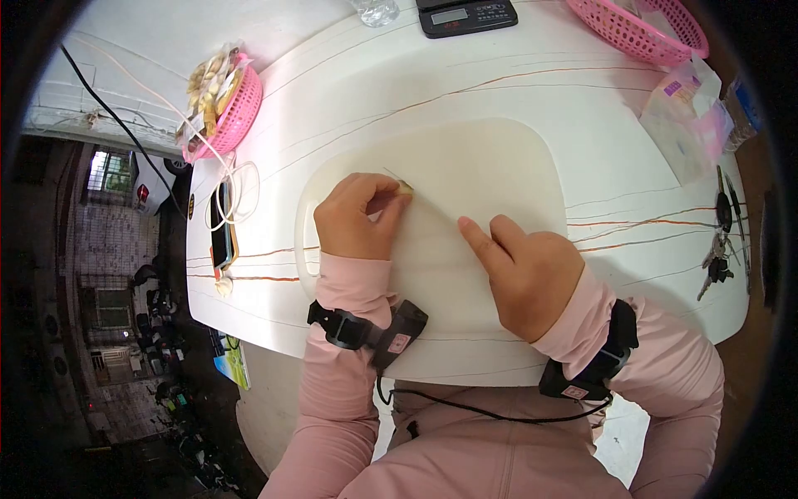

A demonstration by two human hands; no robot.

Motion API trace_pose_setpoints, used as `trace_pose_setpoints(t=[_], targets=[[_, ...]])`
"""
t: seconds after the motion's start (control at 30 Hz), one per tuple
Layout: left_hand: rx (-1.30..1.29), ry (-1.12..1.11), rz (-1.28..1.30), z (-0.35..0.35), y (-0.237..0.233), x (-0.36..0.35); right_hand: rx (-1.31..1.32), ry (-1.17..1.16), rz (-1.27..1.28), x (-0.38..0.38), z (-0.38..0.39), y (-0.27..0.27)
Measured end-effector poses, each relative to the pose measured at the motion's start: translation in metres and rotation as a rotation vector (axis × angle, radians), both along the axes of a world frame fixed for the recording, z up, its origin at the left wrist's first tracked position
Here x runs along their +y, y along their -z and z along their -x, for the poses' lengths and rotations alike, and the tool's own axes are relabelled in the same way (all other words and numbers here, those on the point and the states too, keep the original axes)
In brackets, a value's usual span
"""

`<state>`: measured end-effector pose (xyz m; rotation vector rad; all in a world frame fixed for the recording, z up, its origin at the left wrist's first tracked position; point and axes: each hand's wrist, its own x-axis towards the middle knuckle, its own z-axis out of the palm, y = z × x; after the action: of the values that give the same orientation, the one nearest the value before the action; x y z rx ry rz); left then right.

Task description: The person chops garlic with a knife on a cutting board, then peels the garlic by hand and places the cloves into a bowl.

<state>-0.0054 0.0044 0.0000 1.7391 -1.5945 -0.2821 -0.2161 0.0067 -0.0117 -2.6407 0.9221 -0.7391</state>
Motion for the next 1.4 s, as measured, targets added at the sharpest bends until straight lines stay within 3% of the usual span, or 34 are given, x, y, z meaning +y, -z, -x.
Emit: trace_pose_setpoints(t=[1.4], targets=[[-0.045, 0.009, -0.065, -0.0018, -0.0037, -0.0004, 0.045, -0.041, -0.116, -0.0004, -0.0063, -0.0038]])
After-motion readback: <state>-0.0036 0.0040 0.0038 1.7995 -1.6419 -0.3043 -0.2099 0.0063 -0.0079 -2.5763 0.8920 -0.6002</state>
